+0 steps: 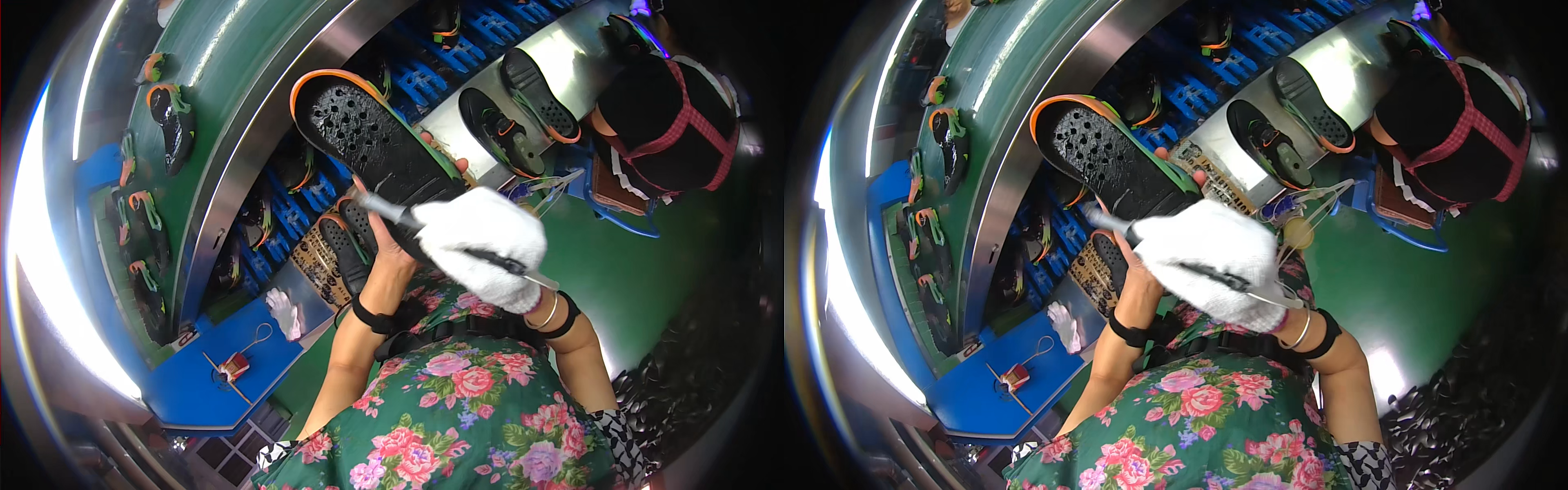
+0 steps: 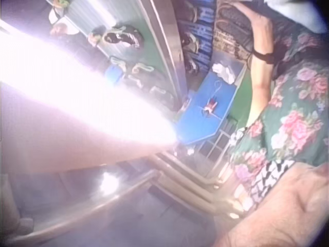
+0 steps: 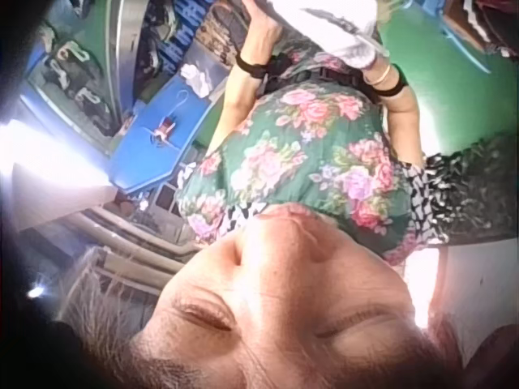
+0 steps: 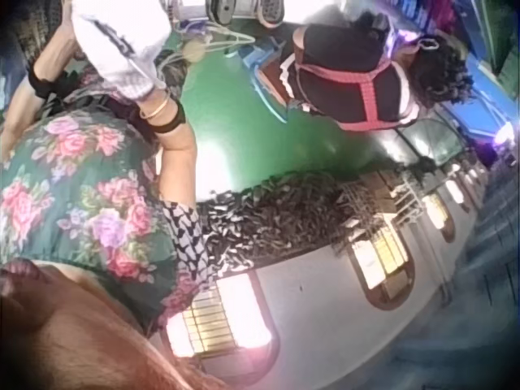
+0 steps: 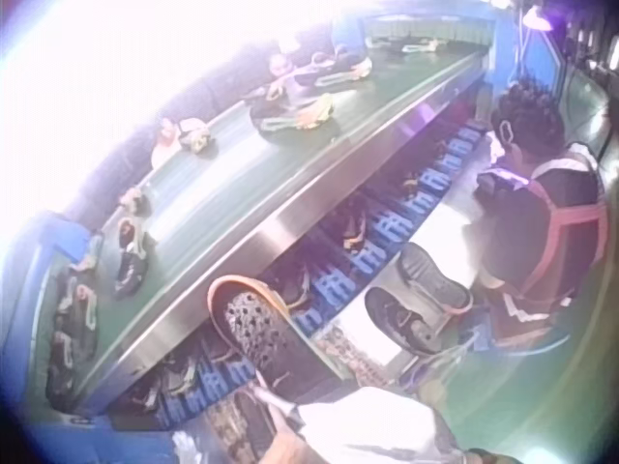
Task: Apply adhesive or primer to the edge of a shoe sole using a brush and a rag.
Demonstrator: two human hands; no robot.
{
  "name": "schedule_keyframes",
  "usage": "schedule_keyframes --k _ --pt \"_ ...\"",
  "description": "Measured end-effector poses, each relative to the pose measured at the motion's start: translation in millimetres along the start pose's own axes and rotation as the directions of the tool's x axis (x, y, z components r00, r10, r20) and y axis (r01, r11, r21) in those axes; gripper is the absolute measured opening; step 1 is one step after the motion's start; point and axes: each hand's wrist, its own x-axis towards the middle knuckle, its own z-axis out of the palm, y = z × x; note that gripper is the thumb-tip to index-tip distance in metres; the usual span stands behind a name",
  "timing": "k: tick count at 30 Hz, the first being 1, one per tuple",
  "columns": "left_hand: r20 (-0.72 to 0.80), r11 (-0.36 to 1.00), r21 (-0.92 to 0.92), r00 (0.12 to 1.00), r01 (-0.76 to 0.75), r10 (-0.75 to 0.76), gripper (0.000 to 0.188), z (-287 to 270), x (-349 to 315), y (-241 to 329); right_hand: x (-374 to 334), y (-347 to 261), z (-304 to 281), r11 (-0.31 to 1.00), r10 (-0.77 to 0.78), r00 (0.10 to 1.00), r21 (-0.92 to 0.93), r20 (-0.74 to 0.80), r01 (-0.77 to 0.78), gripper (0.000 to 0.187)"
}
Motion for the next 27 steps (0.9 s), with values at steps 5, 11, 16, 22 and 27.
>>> schedule_keyframes --k 5,11,16,22,27 --pt "0.247 0.992 -0.08 0.966 0.102 -0.08 0.102 1 7 2 -17 1 9 0.984 -0.068 0.995 -0.159 0.075 0.079 0.029" --pt "0.204 0.988 -0.117 0.976 0.102 -0.077 0.101 -2 9 6 -14 -1 -10 0.999 0.006 0.997 -0.036 0.072 -0.003 0.03" --pt "0.273 0.991 -0.124 0.962 0.043 -0.007 0.088 -7 10 9 -25 -10 9 0.998 -0.057 0.988 -0.015 0.144 0.06 0.03" --pt "0.278 0.985 -0.164 0.961 0.061 -0.013 0.083 -10 11 10 -28 -2 6 0.993 -0.076 0.993 -0.078 0.087 0.083 0.029" --pt "0.217 0.965 -0.241 0.975 0.105 -0.052 0.071 -8 -1 10 -19 -4 -7 0.971 -0.056 0.974 0.241 0.22 0.002 0.029"
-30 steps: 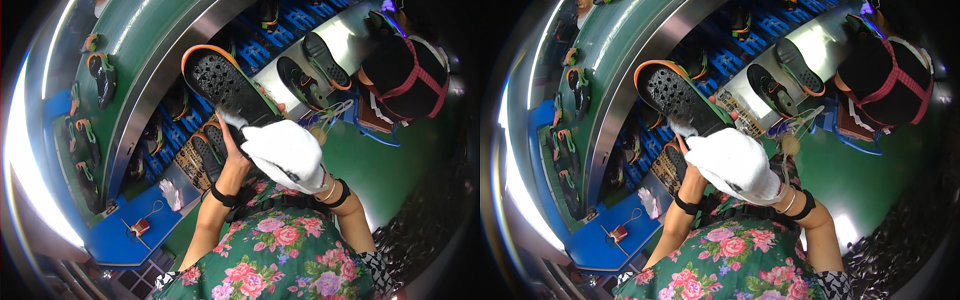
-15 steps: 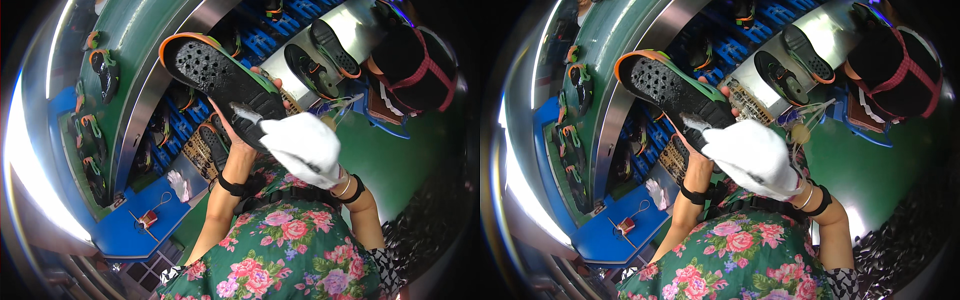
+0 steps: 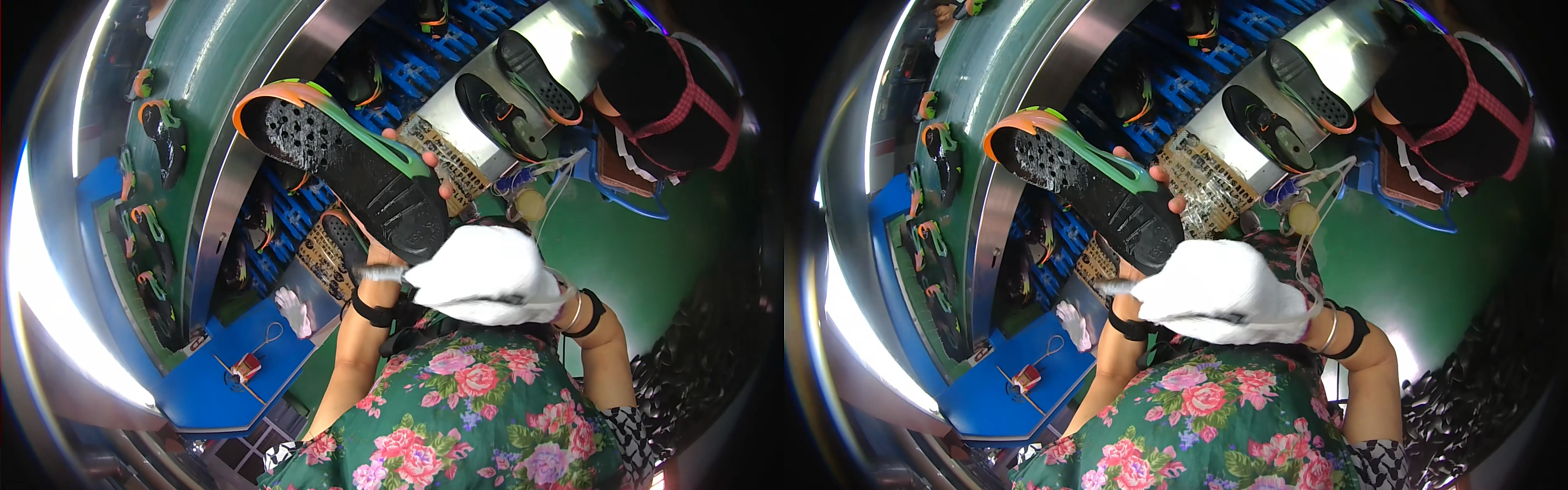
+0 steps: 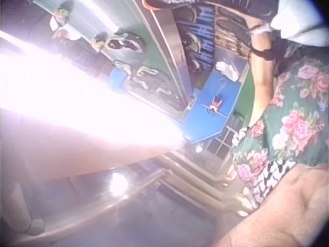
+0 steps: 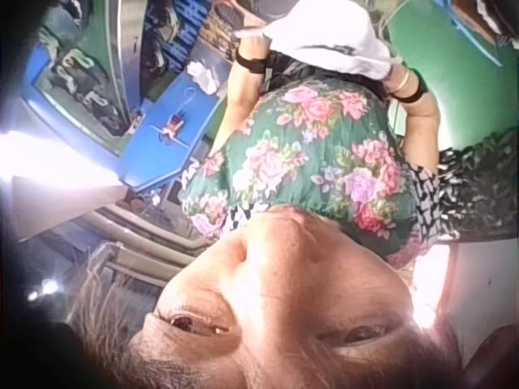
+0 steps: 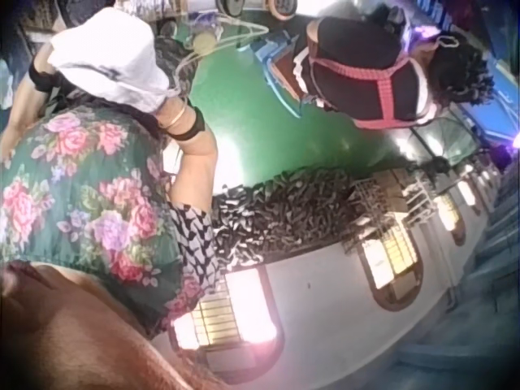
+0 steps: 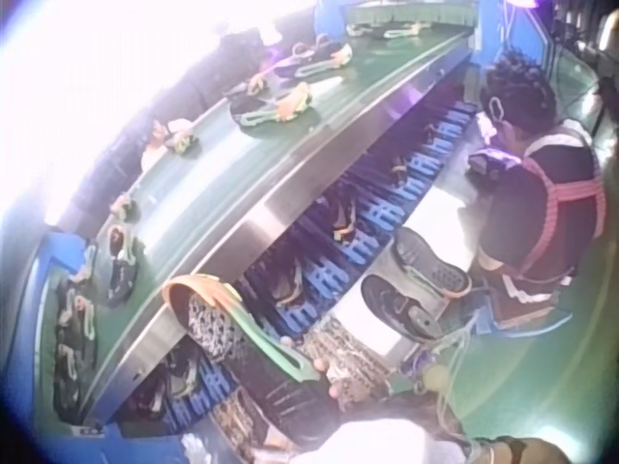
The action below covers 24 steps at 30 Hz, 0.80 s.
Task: Apply adhesive or primer to the edge of a shoe sole using a brush and a rag.
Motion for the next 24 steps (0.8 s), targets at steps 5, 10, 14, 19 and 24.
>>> schedule_keyframes --k 5,10,14,19,24 --pt "0.013 0.997 0.066 0.999 -0.046 0.045 0.069 -6 -2 1 -7 -6 6 0.948 -0.001 0.999 -0.318 -0.041 -0.012 0.023" --pt "0.009 0.997 0.071 1.0 0.005 -0.005 0.079 -4 -7 -2 -10 -2 -1 0.994 0.107 0.993 -0.038 0.057 -0.105 0.025" --pt "-0.087 0.983 0.18 0.996 0.04 -0.025 0.103 -8 -5 15 -8 2 0 0.964 0.096 0.985 -0.233 -0.14 -0.127 0.027" --pt "-0.027 0.989 0.135 0.998 0.067 -0.064 0.117 2 9 17 -10 7 0 0.99 0.088 0.996 -0.115 0.015 -0.085 0.02" --pt "-0.095 0.976 0.21 0.995 0.062 -0.043 0.121 -3 7 18 5 0 -19 0.963 0.238 0.971 -0.124 -0.034 -0.241 0.022"
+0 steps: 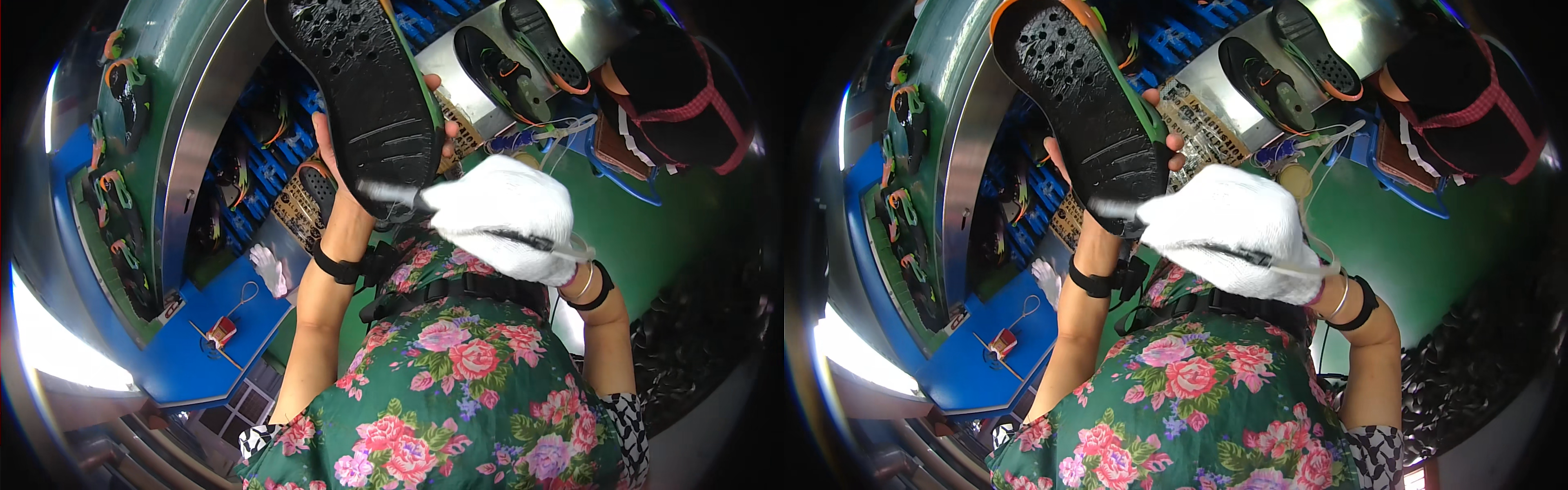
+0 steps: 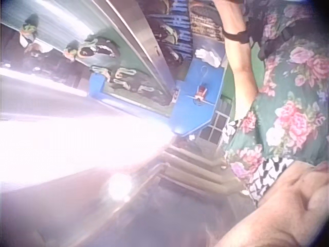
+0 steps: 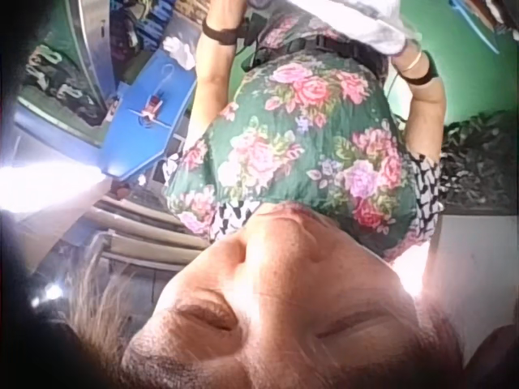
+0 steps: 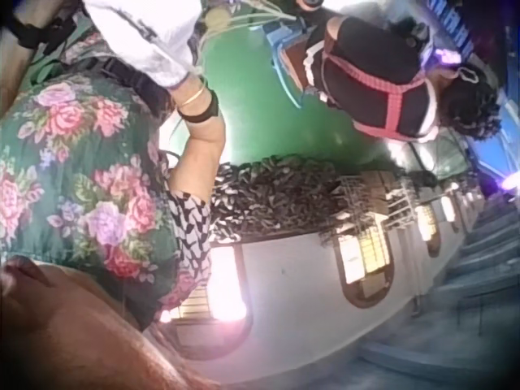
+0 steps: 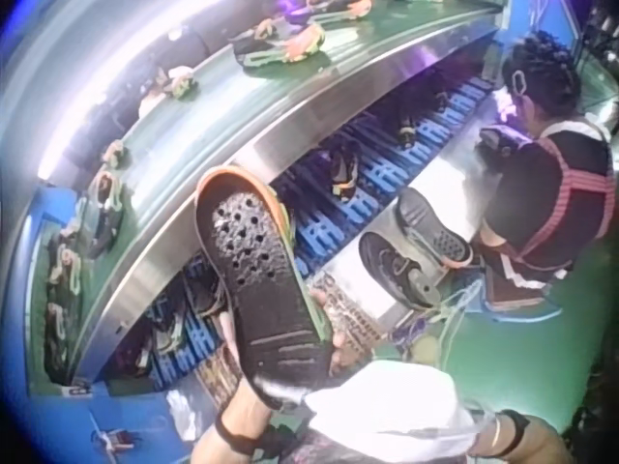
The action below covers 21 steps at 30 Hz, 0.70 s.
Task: Apply adhesive or primer to the edge of a shoe sole using a brush and a rag.
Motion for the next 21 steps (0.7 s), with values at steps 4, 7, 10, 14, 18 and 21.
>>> schedule_keyframes --k 4,7,10,14,18,21 --pt "0.144 0.997 -0.032 0.987 0.071 -0.066 0.118 -1 10 5 -13 10 12 0.949 -0.233 0.967 -0.196 0.102 0.249 0.031" --pt "0.115 0.99 -0.086 0.988 0.112 -0.101 0.117 -3 6 8 -17 3 19 0.985 -0.165 0.978 -0.036 0.13 0.171 0.028" --pt "0.091 0.989 0.01 0.985 0.144 -0.145 0.109 -3 -2 13 -10 5 12 0.99 -0.115 0.986 0.095 0.123 0.103 0.027" --pt "-0.248 0.977 0.176 0.966 0.117 -0.071 0.102 17 3 12 -2 6 2 0.957 -0.215 0.975 -0.184 0.064 0.223 0.026" --pt "-0.237 0.956 0.166 0.95 0.243 -0.201 0.095 8 2 25 -14 2 14 0.942 -0.227 0.944 -0.19 0.241 0.275 0.03" --pt "-0.147 0.961 0.079 0.957 0.265 -0.252 0.091 -3 -3 29 -11 3 13 0.962 -0.249 0.934 -0.051 0.255 0.27 0.03"
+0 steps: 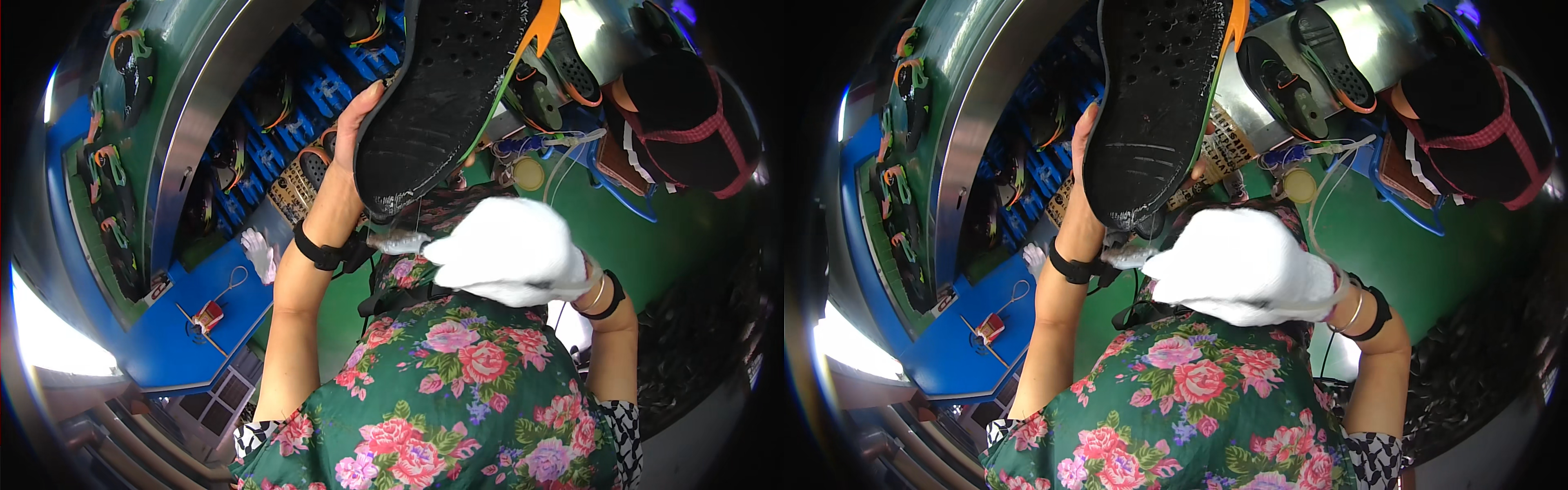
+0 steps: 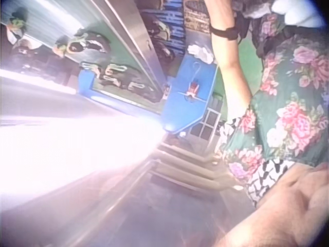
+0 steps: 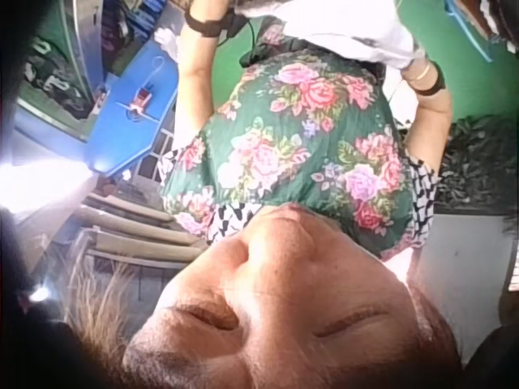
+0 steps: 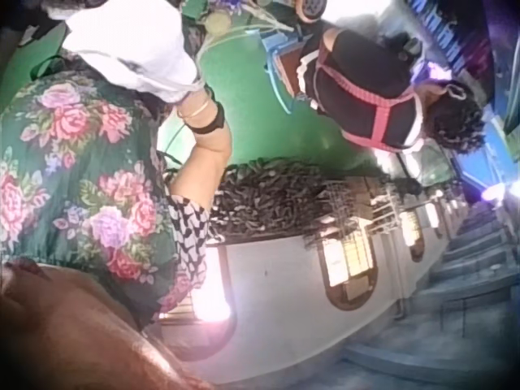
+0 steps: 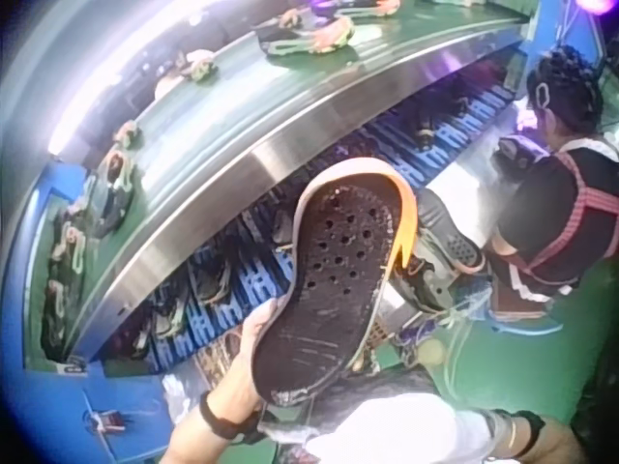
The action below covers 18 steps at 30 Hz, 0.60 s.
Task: Apply adhesive or primer to the edge of a shoe sole using a brush and a rag.
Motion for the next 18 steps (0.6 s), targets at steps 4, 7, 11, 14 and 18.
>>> schedule_keyframes --k 4,7,11,14,18 --pt "-0.042 0.99 -0.136 0.999 0.024 -0.03 0.088 1 -3 6 2 5 -6 0.994 0.032 0.998 -0.102 -0.057 -0.038 0.03" --pt "-0.01 0.997 -0.06 0.999 0.046 -0.047 0.07 6 0 6 3 0 -10 0.998 0.045 0.999 -0.036 -0.002 -0.045 0.028" --pt "-0.108 0.994 -0.108 0.994 0.001 -0.013 0.076 -10 -15 8 9 14 -7 0.985 0.119 0.984 0.14 -0.136 -0.1 0.023" --pt "-0.083 0.992 -0.12 0.996 0.025 -0.035 0.086 -19 -2 4 11 2 -9 0.965 0.24 0.962 0.137 -0.131 -0.222 0.019" --pt "-0.09 0.993 -0.118 0.996 -0.014 0.004 0.074 -2 6 -8 1 13 -15 0.823 0.426 0.893 0.472 -0.143 -0.317 0.014"
